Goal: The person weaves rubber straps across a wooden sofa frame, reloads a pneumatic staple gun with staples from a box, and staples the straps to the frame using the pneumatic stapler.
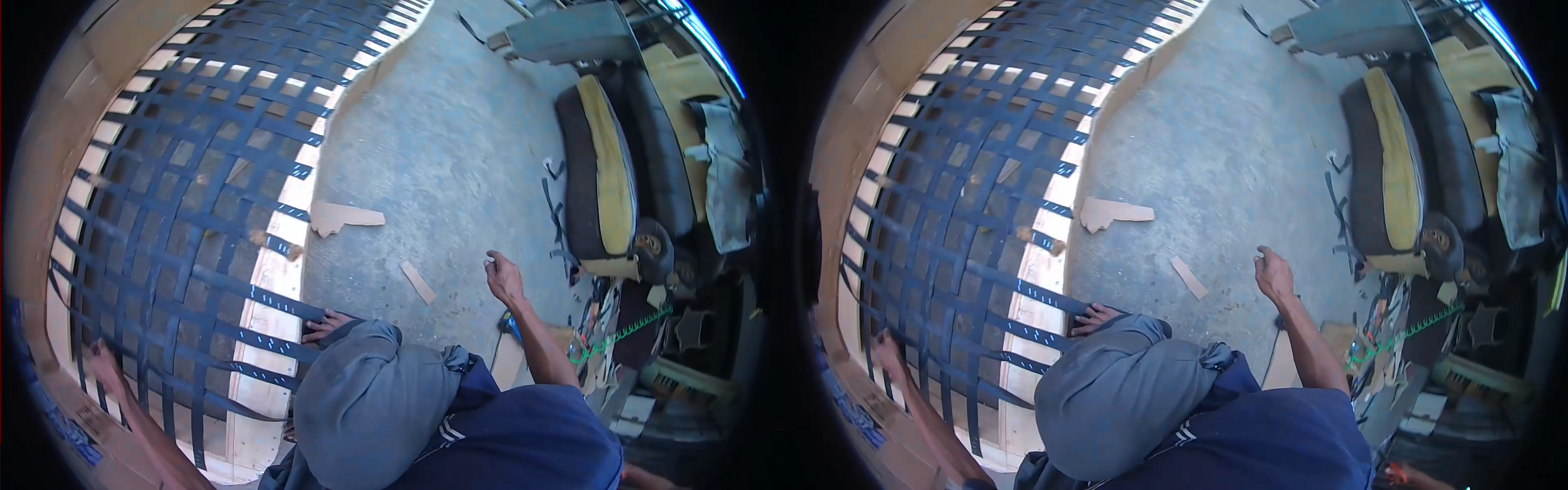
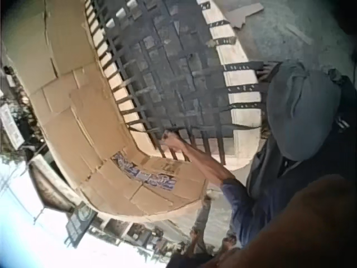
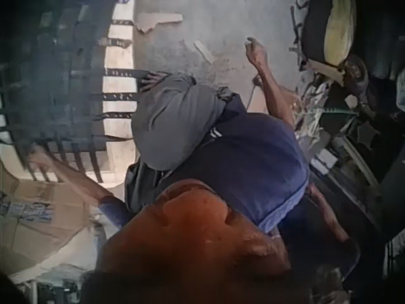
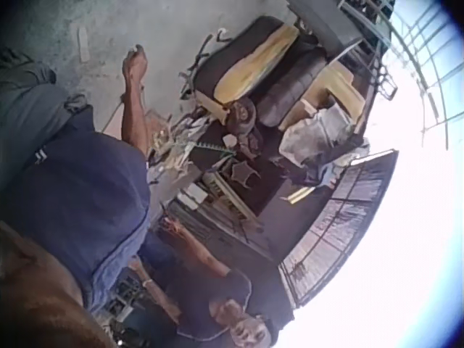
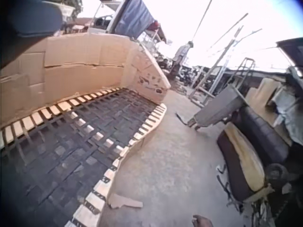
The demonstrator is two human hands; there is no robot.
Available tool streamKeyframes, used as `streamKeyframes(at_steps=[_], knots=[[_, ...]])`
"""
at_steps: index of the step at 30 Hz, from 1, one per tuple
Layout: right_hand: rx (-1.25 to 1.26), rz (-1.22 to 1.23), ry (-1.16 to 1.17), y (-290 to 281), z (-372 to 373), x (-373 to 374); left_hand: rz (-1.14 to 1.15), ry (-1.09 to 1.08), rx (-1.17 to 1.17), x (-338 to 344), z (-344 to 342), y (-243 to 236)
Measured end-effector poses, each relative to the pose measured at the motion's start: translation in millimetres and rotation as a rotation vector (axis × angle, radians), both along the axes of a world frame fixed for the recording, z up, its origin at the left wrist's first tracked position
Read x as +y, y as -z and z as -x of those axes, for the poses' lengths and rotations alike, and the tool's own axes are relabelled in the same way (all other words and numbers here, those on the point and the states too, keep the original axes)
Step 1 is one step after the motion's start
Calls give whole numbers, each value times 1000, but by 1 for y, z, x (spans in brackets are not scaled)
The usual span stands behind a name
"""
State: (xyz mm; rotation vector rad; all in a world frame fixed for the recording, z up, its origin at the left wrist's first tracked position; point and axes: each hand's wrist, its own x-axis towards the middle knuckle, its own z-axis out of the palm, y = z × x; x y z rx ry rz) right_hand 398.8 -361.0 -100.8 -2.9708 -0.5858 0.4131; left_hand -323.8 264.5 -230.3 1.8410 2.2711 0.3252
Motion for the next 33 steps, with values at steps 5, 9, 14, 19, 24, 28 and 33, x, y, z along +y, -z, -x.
streamKeyframes(at_steps=[5,9,14,19,24,28,33], knots=[[83,311,287,59,18,-188,152,209,156,39,51,-13],[-8,464,404,79,39,-263,327,141,199,34,55,-40],[223,452,312,78,8,-264,227,58,279,-10,44,-73],[454,256,234,83,0,-220,71,-88,216,-22,-14,-100],[634,99,257,70,1,-178,-51,-163,-71,6,-45,-105],[653,-106,140,29,-68,-80,-98,-254,-224,47,-52,-92],[691,-442,-57,-62,-68,231,153,-436,-323,104,-59,-86]])
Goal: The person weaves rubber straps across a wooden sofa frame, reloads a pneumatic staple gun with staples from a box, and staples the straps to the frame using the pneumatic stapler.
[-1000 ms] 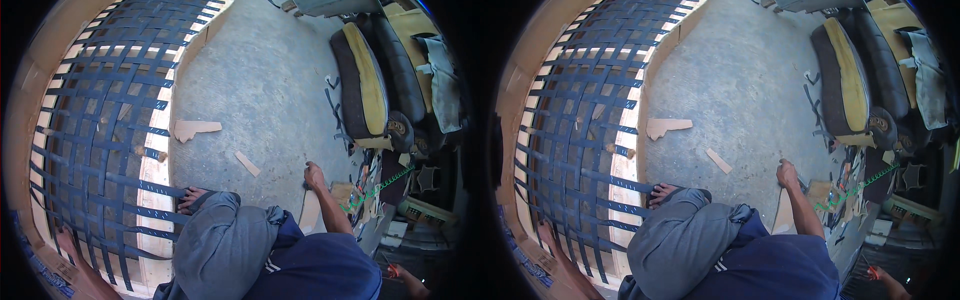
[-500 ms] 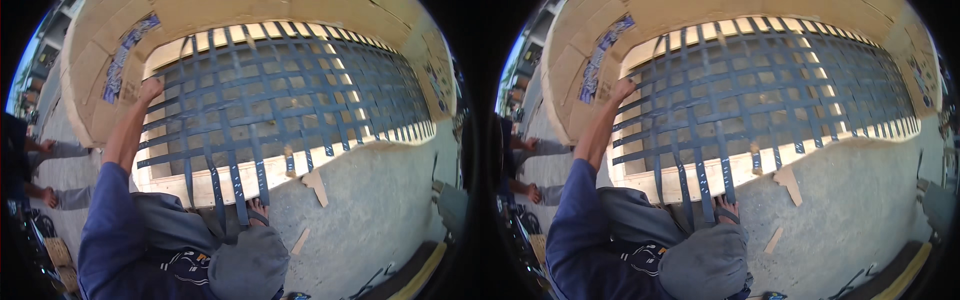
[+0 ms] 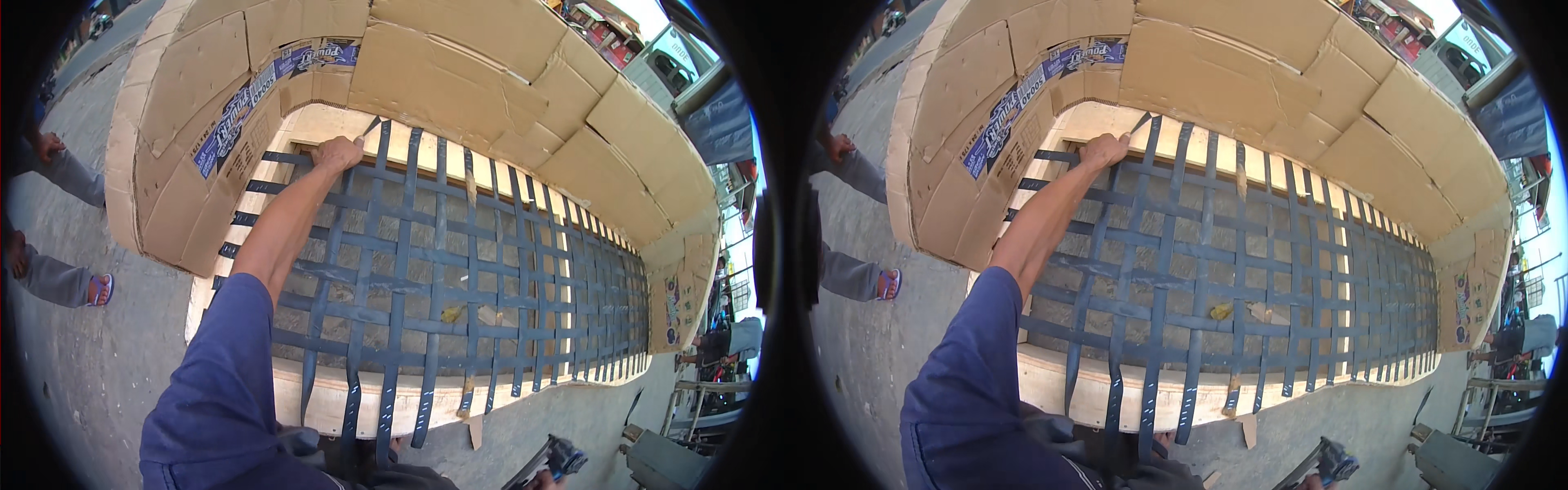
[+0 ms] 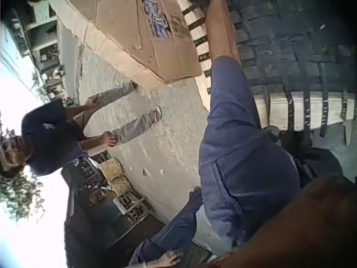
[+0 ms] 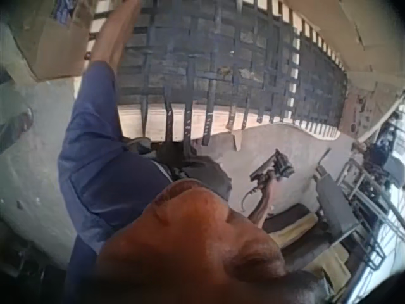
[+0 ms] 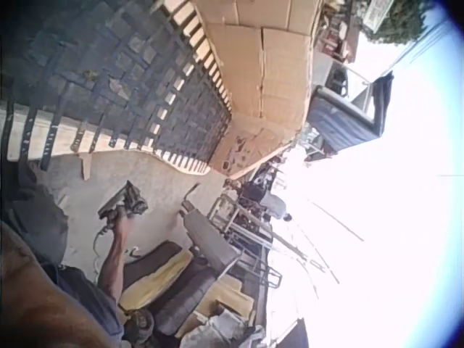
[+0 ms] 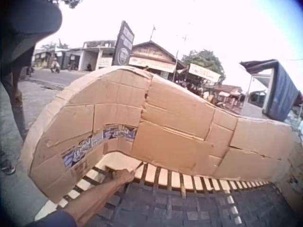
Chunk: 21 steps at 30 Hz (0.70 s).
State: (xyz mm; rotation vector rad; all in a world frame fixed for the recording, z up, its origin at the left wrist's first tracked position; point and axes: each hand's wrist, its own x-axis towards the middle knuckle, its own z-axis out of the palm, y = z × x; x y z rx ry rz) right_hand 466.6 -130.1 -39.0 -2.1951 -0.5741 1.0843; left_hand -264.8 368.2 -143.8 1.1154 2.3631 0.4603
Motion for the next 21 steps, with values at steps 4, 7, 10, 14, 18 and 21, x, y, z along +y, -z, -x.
streamKeyframes(at_steps=[4,7,10,14,18,21], knots=[[-74,-269,-410,-93,156,253,-33,-99,-245,11,5,11],[-38,-305,-756,-115,307,383,-174,-198,-278,4,5,27],[-13,-316,-888,-88,444,473,-243,-240,-145,3,-5,39],[42,-223,-1015,-26,575,544,-329,-295,-96,2,-14,45],[1,-212,-1098,16,640,586,-419,-283,-112,-2,-14,48],[-93,-189,-1050,34,662,609,-489,-275,-96,-2,-15,55]])
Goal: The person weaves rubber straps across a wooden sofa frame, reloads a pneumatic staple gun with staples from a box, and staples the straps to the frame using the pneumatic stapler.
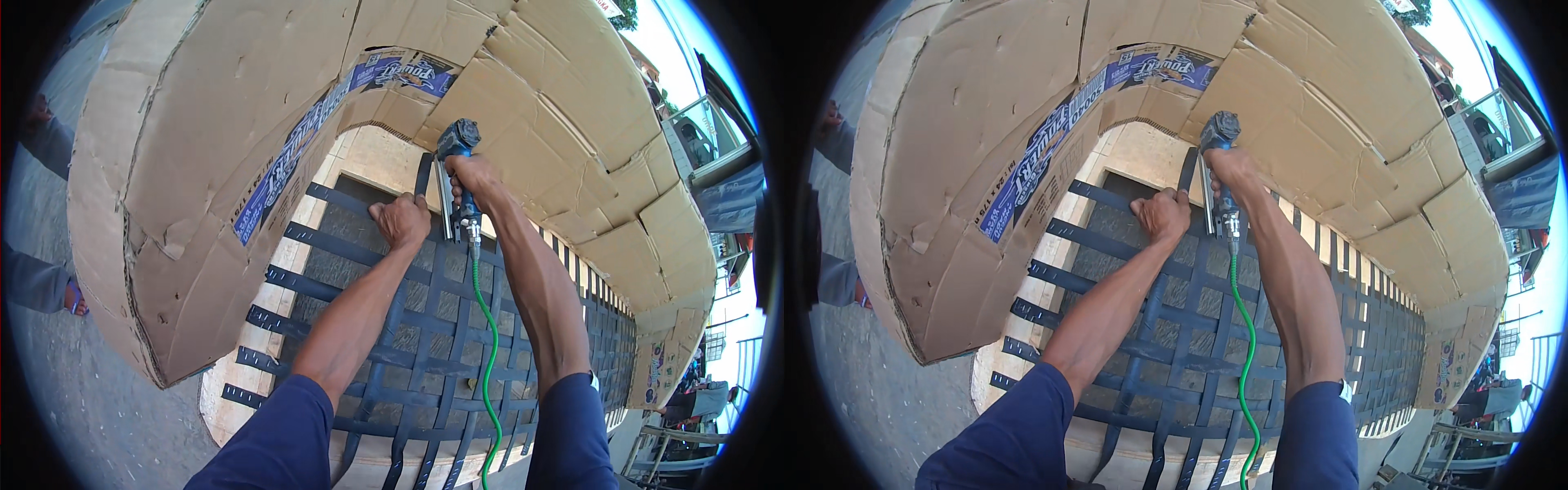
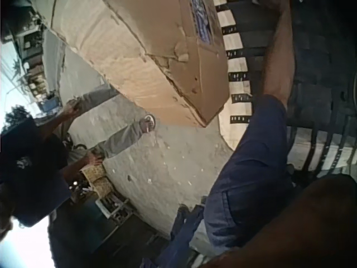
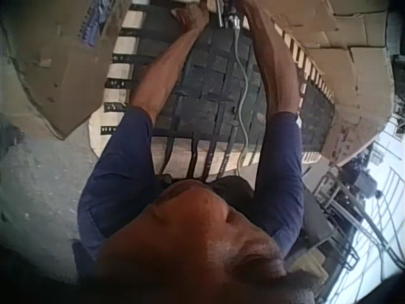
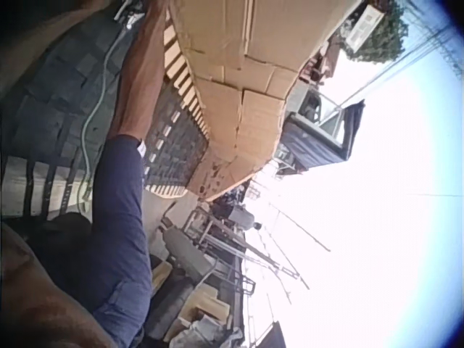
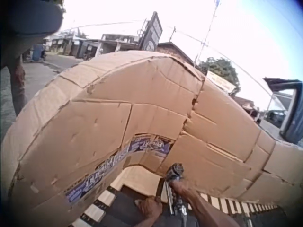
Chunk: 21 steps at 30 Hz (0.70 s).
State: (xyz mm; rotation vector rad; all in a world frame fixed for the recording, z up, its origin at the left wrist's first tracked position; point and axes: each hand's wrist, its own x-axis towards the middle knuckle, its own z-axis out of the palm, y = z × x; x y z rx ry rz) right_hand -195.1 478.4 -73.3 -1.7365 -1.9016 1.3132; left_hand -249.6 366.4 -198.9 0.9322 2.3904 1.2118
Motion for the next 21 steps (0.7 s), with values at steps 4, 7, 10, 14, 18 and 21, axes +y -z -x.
streamKeyframes(at_steps=[4,7,10,14,18,21], knots=[[72,78,-44,13,9,24,-109,-44,79,3,-3,13],[56,131,-30,20,1,31,-132,-32,84,6,-4,21],[53,182,-34,20,0,34,-145,-45,92,7,-5,22],[111,240,-33,14,1,26,-134,-36,118,7,-5,18],[72,222,-10,9,2,10,-108,0,68,3,-5,17],[29,241,-38,6,2,0,-159,-10,64,0,-5,17]])
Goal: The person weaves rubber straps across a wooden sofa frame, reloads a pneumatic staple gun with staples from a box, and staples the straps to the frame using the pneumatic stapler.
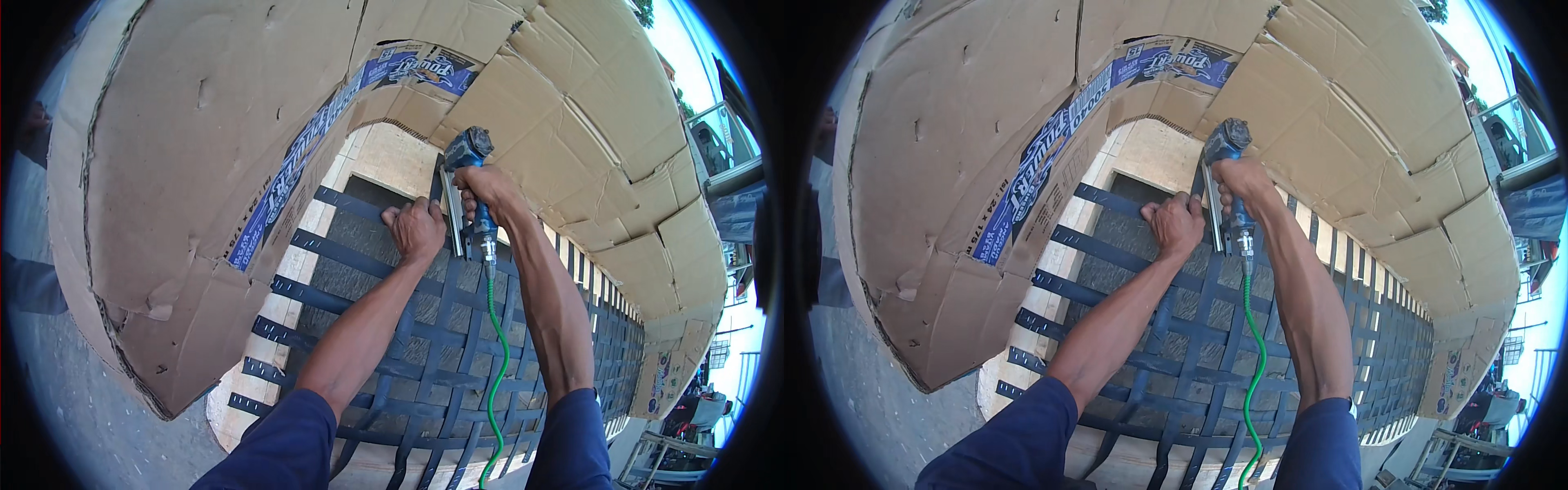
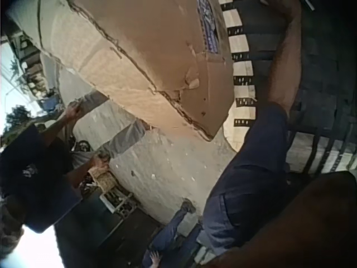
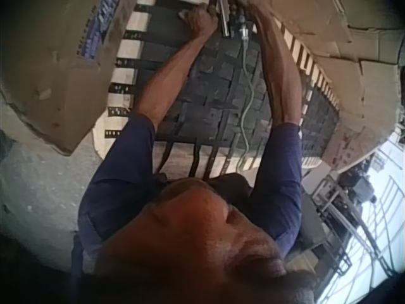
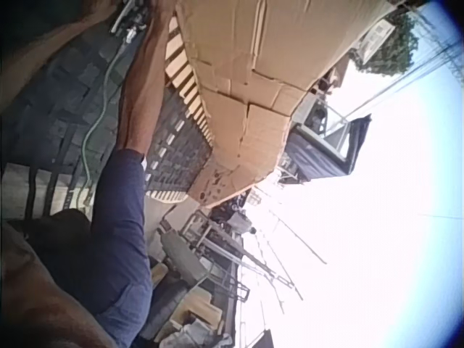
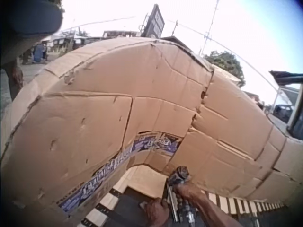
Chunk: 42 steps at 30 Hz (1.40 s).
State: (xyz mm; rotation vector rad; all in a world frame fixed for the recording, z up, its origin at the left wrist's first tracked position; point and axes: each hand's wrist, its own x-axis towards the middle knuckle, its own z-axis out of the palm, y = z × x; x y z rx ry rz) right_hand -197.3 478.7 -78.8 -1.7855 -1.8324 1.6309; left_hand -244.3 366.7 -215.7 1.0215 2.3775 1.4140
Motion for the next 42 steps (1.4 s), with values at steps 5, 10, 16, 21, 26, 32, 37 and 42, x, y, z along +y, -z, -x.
streamKeyframes(at_steps=[5,10,16,21,26,32,37,42], knots=[[-22,-16,14,-2,-6,-7,-3,-3,19,3,1,2],[60,0,85,0,-15,-21,-33,25,3,2,3,8],[104,22,124,-30,-110,-130,73,81,-17,0,10,-4],[176,155,358,-71,-265,-285,162,294,40,-38,15,-37],[121,163,664,-80,-385,-420,108,371,320,-243,-10,-67],[144,274,641,-61,-428,-449,716,491,72,-450,-75,-110],[270,362,375,-48,-381,-436,781,316,-24,-466,-122,-103],[273,330,35,-62,-338,-452,391,79,-1012,-472,-137,-95]])
